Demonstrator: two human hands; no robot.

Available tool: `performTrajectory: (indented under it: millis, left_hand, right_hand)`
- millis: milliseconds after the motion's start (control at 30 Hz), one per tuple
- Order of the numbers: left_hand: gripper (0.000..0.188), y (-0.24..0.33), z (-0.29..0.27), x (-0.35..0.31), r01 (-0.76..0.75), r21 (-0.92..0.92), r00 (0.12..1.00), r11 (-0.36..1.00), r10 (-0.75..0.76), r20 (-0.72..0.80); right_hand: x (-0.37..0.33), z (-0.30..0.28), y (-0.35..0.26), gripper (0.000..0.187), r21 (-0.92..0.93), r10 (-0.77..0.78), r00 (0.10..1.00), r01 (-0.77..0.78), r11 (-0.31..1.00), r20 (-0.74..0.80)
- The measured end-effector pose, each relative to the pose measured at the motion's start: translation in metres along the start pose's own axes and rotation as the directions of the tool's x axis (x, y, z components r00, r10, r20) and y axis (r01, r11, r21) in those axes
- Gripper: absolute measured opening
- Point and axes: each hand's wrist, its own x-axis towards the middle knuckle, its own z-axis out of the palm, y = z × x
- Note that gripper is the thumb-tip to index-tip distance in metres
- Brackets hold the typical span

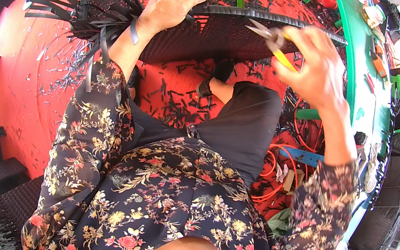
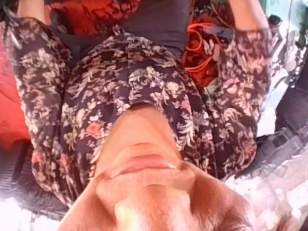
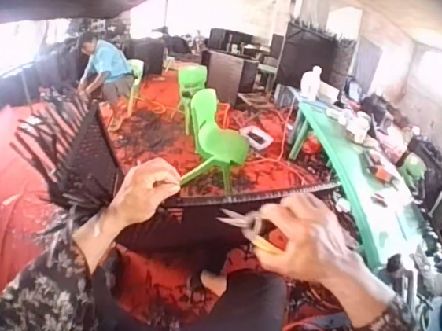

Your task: The person weaves strips of black material onto a chair frame, using a staple gun and pliers to secure the ends.

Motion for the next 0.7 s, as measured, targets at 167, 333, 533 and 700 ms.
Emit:
performTrajectory:
  millis: [167,333,533,700]
  left_hand:
    - [0.011,0.005,0.003,-0.001,-0.096,-0.032,0.988,0.995,0.092,-0.127]
    - [0.010,0.012,-0.001,0.000,-0.154,-0.006,0.983,0.988,0.153,-0.097]
    - [0.007,0.022,-0.003,-0.002,-0.144,0.001,0.989,0.990,0.144,-0.044]
    - [0.005,0.021,-0.004,-0.003,-0.073,-0.089,0.997,0.993,0.075,0.022]
  right_hand:
    - [0.062,0.041,-0.010,0.044,0.028,-0.064,0.983,0.060,0.998,0.172]
    - [0.072,0.052,-0.006,0.042,0.101,-0.080,0.971,0.059,0.993,0.225]
    - [0.082,0.053,0.003,0.041,0.172,-0.257,0.929,0.217,0.961,0.265]
    - [0.071,0.058,0.008,0.036,0.174,-0.217,0.952,0.181,0.968,0.215]
